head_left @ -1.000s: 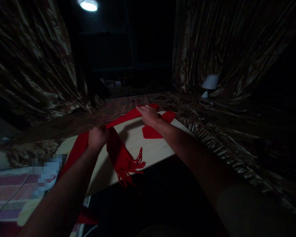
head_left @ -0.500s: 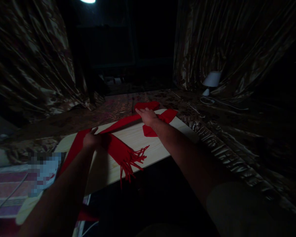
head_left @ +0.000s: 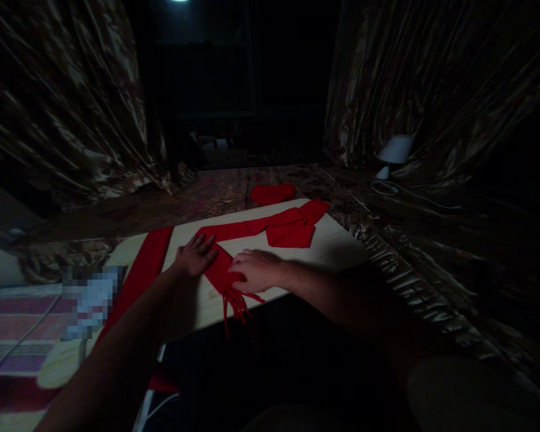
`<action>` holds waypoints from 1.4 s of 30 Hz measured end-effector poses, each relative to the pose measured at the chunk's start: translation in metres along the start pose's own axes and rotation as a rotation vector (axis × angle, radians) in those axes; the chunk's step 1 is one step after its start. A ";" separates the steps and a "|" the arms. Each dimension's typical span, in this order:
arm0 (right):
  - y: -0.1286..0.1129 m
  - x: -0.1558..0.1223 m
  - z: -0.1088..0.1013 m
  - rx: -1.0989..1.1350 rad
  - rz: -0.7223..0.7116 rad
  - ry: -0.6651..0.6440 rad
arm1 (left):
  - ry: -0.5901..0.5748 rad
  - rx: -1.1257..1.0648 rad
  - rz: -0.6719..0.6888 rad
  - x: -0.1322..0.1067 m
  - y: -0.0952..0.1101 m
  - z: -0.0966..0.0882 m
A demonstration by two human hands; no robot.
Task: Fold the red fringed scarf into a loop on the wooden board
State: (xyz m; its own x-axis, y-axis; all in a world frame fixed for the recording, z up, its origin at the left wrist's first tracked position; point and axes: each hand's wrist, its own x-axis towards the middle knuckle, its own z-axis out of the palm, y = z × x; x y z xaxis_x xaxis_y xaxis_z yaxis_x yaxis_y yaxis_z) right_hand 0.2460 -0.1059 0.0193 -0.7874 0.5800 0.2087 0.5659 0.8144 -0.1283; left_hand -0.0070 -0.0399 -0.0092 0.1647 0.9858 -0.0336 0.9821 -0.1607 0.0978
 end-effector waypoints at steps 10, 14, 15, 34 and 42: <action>0.007 -0.021 -0.016 -0.023 0.275 0.131 | -0.026 0.022 0.008 -0.012 0.007 0.006; 0.061 -0.038 -0.031 -0.244 0.631 0.294 | -0.015 -0.001 0.005 -0.013 0.008 0.006; 0.073 -0.045 -0.033 -0.287 0.673 0.306 | -0.013 -0.009 0.002 -0.013 0.009 0.006; 0.135 -0.012 -0.045 -0.195 0.851 0.122 | -0.019 -0.021 -0.013 -0.011 0.007 0.008; 0.153 -0.005 -0.065 -0.304 0.838 -0.050 | 0.060 -0.063 0.070 -0.018 0.003 0.009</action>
State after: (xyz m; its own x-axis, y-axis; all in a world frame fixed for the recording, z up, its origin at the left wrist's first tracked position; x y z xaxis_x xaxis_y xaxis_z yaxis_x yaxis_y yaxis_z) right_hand 0.3521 0.0148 0.0615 -0.0922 0.9887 0.1185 0.9952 0.0874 0.0449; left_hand -0.0065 -0.0588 -0.0176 0.2255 0.9736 0.0352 0.9603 -0.2282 0.1601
